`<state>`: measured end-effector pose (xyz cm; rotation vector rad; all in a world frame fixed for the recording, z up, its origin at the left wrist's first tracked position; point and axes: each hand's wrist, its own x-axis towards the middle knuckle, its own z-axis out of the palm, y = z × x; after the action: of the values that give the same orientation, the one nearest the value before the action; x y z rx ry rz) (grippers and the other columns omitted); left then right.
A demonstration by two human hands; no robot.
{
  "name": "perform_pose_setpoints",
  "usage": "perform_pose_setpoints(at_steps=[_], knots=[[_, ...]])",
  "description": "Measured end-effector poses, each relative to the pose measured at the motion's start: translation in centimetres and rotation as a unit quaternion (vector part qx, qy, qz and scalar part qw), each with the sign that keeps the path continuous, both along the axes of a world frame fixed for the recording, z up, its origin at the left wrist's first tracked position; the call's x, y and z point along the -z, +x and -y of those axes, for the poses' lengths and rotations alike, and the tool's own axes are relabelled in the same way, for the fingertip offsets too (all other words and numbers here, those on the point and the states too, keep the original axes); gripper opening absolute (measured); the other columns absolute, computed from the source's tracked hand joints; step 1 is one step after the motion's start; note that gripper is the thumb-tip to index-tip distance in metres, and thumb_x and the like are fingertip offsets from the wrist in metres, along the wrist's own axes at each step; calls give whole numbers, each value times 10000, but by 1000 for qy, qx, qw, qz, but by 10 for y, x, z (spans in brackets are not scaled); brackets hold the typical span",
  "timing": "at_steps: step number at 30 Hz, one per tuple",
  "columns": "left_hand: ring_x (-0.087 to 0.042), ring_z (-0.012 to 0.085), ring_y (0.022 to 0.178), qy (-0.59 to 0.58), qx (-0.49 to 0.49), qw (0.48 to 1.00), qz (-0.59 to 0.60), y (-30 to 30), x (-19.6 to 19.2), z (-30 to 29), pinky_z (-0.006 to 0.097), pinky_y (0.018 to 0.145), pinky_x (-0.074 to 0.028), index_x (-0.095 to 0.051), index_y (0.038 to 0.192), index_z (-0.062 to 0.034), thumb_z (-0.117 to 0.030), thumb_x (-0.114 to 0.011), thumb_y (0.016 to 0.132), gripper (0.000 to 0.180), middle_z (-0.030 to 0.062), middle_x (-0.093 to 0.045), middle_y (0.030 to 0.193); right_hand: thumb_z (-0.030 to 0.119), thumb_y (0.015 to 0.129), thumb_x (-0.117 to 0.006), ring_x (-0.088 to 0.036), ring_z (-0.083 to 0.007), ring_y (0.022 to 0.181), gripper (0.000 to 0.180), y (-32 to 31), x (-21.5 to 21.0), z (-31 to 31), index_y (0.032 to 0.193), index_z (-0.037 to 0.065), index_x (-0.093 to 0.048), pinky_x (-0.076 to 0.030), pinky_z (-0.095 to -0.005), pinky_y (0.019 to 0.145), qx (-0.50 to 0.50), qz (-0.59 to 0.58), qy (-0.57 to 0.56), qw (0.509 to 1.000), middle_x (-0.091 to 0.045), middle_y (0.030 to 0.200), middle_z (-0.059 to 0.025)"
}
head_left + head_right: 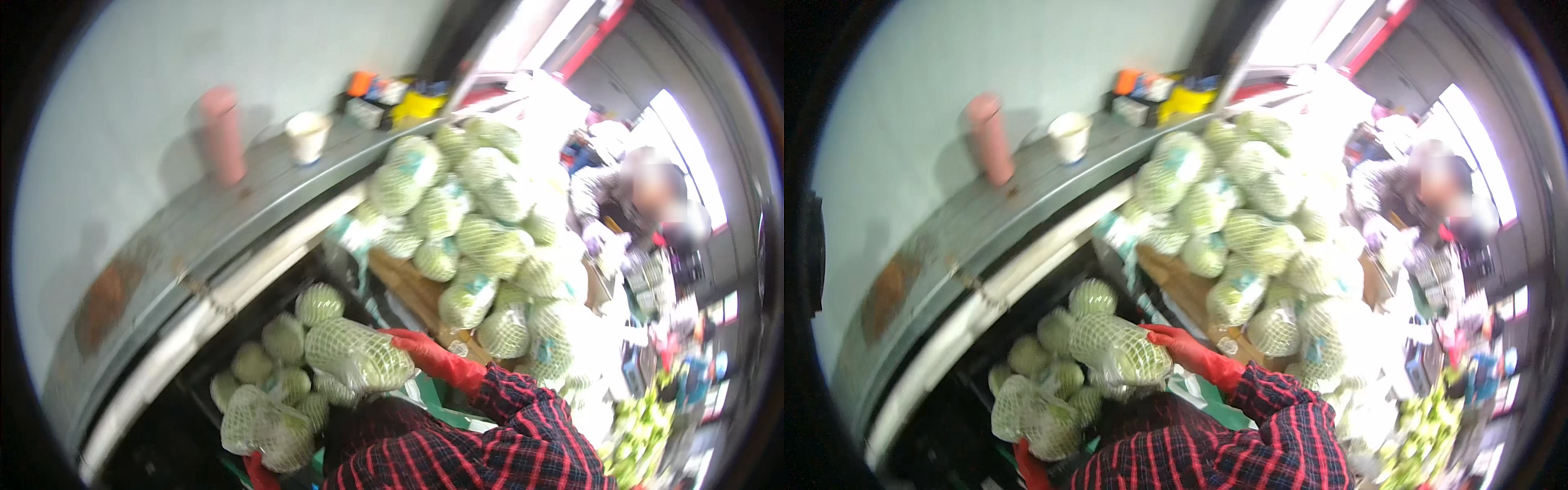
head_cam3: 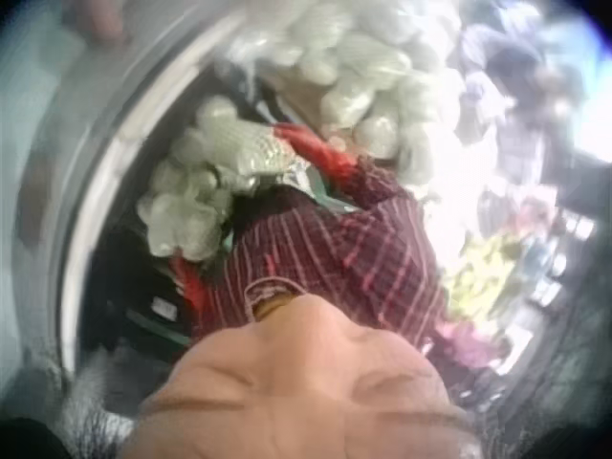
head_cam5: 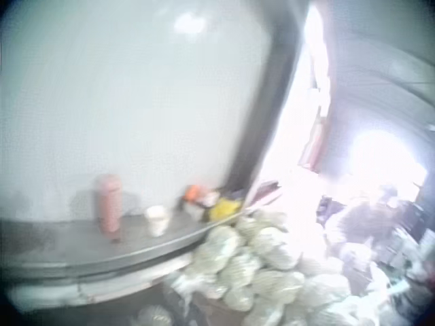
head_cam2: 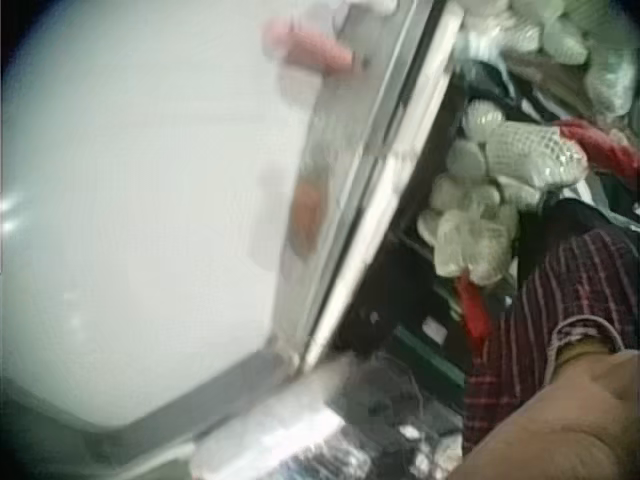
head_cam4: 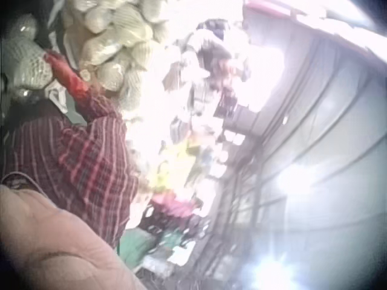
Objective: The person picks up mesh-wrapped cabbages from a crate, applies a printed label to each one, and places them on a display counter. The person repeats this process for multiple cabbages.
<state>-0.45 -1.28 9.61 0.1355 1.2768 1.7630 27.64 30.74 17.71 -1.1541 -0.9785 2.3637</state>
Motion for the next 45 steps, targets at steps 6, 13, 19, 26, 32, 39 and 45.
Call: perform_pose_setpoints(at_steps=[6, 13, 19, 26, 32, 39, 45], knots=[[-475, 302, 1168, 103, 164, 980, -36, -6, -16, -124, 440, 954, -400, -325, 1372, -55, -230, -623, 807, 662, 142, -441, 1314, 71, 852, -533, -462, -206, 1179, 482, 99, -91, -19, 1324, 31, -444, -352, -321, 1014, 152, 25, 229, 961, -498, 1293, -112], [-607, 212, 956, 301, 258, 860, -322, 97, -154, -364, 335, 821, -487, -489, 1235, 3, -33, -756, 562, 725, 106, -613, 1103, 211, 730, -735, -386, -195, 1257, 717, 250, -201, -35, 1342, 20, -413, -322, -322, 1027, 386, 117, 595, 695, -424, 1377, -96], [-281, 359, 1319, 357, -11, 595, -720, 199, -254, -550, 439, 1065, -293, -410, 1339, -108, -121, -856, 477, 971, 172, -342, 1401, 148, 625, -801, -376, -286, 1292, 750, 295, -241, -143, 1298, 85, -476, -317, -375, 1050, 365, 331, 749, 443, -447, 1344, -168], [-164, 381, 1364, 257, 94, 532, -801, 179, -198, -598, 517, 1088, -163, -354, 1389, -171, -213, -799, 562, 941, 147, -275, 1445, 193, 669, -784, -208, -342, 1350, 818, 257, -143, -289, 1373, 139, -370, -198, -447, 1089, 161, 457, 784, 388, -253, 1452, -181], [-103, 408, 1373, 298, 20, 642, -706, 248, -186, -578, 535, 1080, -144, -291, 1410, -121, -225, -727, 606, 920, 200, -156, 1481, 282, 881, -590, -333, -312, 1292, 602, 447, -171, -307, 1382, 60, -340, -286, -389, 1053, 122, 469, 759, 435, -334, 1402, -186], [-318, 370, 1295, 205, 95, 779, -584, 215, -44, -377, 451, 1048, -308, -439, 1295, -72, -63, -678, 683, 658, 181, -350, 1392, 125, 926, -469, -352, -247, 1303, 468, 310, -199, -199, 1379, 69, -363, -277, -356, 1060, 62, 383, 769, 508, -381, 1415, -104], [-411, 346, 1237, -210, 133, 854, -456, 189, 133, -85, 415, 1041, -326, -529, 1224, -89, -185, -637, 743, 502, 183, -479, 1286, -127, 676, -565, -451, -218, 1221, 676, 116, -154, -79, 1322, 27, -437, -324, -341, 1034, -295, 295, 635, 650, -482, 1325, -120]])
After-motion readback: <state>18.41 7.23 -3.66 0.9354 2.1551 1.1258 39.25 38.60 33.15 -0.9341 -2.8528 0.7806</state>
